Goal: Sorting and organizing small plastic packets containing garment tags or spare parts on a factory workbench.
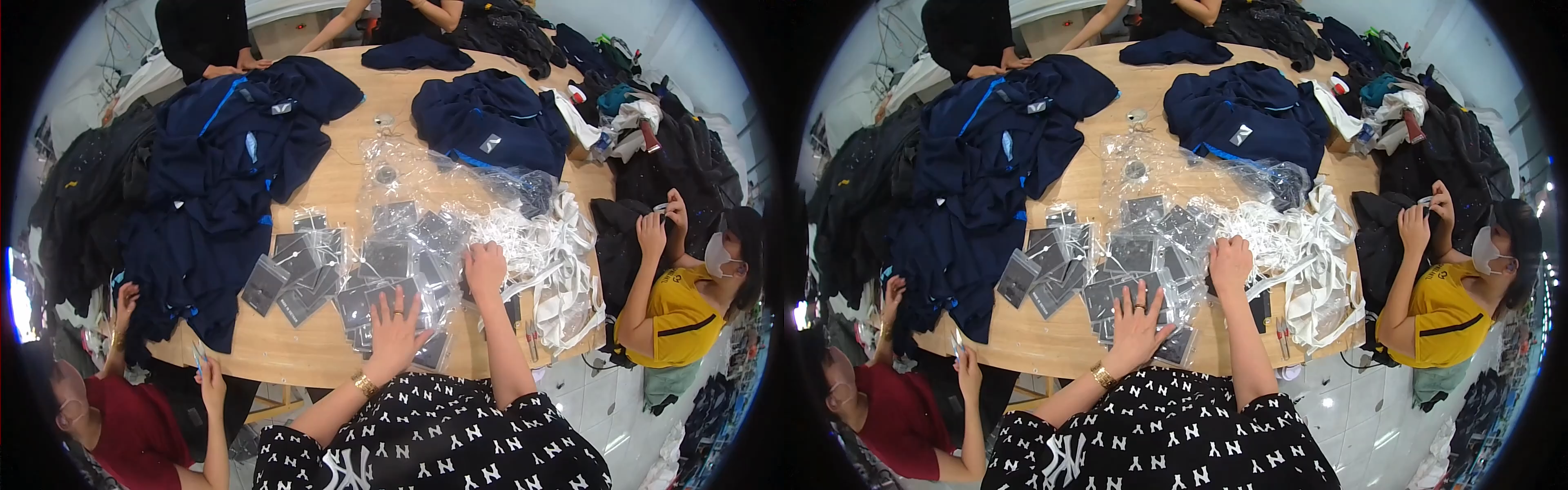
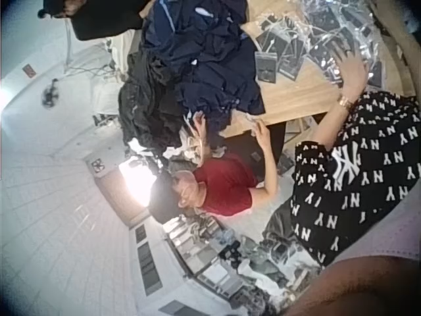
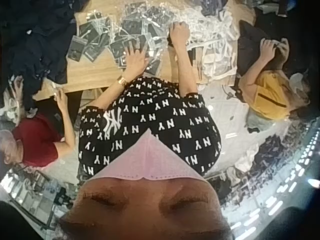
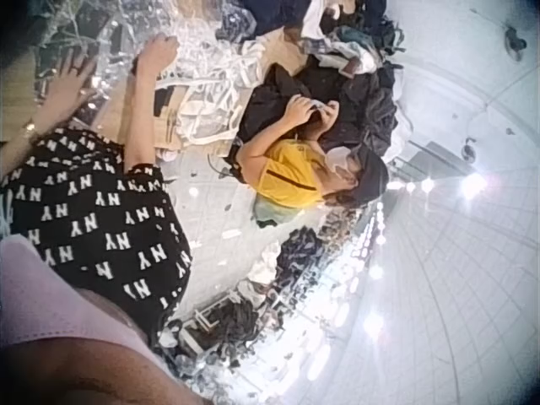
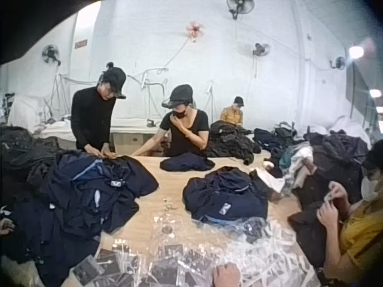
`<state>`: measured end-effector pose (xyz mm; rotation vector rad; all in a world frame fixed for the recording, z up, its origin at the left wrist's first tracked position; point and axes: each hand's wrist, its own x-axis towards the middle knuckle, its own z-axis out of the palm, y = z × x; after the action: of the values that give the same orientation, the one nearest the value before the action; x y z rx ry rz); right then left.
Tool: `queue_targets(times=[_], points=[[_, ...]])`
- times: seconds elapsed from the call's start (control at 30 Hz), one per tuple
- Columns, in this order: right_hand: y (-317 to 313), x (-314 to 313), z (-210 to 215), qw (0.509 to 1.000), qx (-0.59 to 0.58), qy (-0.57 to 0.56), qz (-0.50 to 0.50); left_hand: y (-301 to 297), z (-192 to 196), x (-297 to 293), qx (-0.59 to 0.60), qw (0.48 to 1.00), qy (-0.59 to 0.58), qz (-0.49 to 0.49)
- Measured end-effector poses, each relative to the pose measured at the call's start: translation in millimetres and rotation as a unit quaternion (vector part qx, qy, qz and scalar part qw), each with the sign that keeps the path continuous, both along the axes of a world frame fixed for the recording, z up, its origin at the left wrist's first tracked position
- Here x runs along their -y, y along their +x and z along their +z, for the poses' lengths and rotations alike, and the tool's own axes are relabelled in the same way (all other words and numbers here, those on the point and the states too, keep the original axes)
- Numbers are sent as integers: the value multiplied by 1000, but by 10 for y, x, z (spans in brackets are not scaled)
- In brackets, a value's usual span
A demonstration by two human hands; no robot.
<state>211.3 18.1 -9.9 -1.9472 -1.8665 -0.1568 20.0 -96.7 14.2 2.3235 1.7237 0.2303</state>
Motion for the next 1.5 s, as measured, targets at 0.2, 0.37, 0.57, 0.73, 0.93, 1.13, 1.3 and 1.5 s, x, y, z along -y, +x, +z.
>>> queue_targets(times=[0.2,0.37,0.57,0.73,0.93,1.13,1.3,1.5], points=[[114,108,108,986,-165,-4,-37,63,-140,158,-7,1000,13,-27],[292,202,316,930,-364,43,-17,76,-85,202,32,996,48,-66],[168,377,873,788,-610,-71,37,-90,583,-63,241,958,153,0],[65,432,1034,660,-733,-119,110,-199,810,-251,428,889,-11,161],[236,305,927,803,-574,-154,44,-383,562,-335,662,731,-54,155],[501,443,482,993,-59,-100,-30,-623,564,-296,635,755,-32,161],[273,409,440,976,-202,-37,71,-813,482,-264,628,751,6,204],[-61,147,149,982,-116,-85,119,-806,602,-231,639,736,39,219]])
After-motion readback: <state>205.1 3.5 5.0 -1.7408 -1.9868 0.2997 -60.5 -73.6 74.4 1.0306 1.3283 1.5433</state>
